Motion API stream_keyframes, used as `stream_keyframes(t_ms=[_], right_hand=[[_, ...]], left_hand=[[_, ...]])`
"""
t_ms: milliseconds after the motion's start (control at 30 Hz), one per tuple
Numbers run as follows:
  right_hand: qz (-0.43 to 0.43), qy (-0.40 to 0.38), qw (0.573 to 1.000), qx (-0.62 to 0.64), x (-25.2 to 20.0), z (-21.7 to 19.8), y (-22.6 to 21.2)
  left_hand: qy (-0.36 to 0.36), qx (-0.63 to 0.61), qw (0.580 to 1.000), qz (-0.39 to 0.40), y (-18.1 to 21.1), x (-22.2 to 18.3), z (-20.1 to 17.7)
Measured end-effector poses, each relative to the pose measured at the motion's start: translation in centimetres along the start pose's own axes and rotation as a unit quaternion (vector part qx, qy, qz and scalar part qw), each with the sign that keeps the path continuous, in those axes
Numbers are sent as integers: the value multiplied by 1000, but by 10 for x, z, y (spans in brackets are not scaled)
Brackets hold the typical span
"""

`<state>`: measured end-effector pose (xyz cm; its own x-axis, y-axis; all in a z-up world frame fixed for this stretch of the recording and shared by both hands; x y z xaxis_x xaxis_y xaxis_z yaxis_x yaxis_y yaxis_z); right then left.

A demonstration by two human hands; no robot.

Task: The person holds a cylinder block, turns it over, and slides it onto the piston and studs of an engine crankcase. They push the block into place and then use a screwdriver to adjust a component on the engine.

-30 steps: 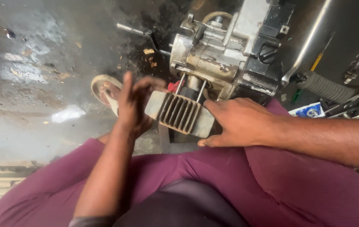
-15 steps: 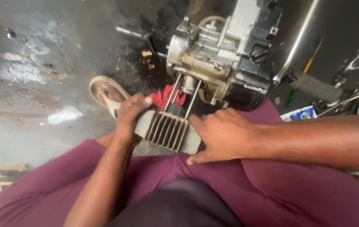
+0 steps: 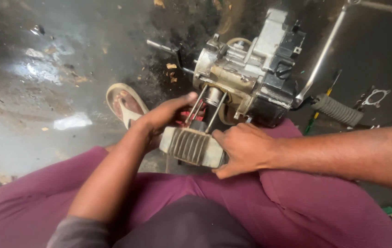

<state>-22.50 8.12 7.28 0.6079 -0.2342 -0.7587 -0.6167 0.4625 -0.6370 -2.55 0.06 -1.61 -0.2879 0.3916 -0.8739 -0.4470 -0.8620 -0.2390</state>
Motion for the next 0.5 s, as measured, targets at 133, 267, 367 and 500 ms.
stream_keyframes(t_ms=[133,267,367,500], right_hand=[[-35,-9,999,-8,-6,1,-2],[-49,-87,993,-63,-6,4,-1],[-66,-97,989,-94,-4,4,4],[-22,-100,990,-96,-2,2,11]], left_hand=[[-56,88,994,27,9,26,-2],[-135,102,985,41,6,29,-1],[-124,114,985,42,2,39,7],[-47,102,994,2,17,27,29]])
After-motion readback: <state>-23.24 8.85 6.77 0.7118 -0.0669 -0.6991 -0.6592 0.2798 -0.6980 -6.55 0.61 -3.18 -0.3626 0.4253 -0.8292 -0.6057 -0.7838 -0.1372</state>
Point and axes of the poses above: each hand's wrist, its own x-axis towards the middle knuckle, its own z-axis out of the palm, y = z × x, the point moved 1 cm from there along x, towards the middle knuckle, and after that the axes turned 2 degrees about -y, right-handed, at the moved point
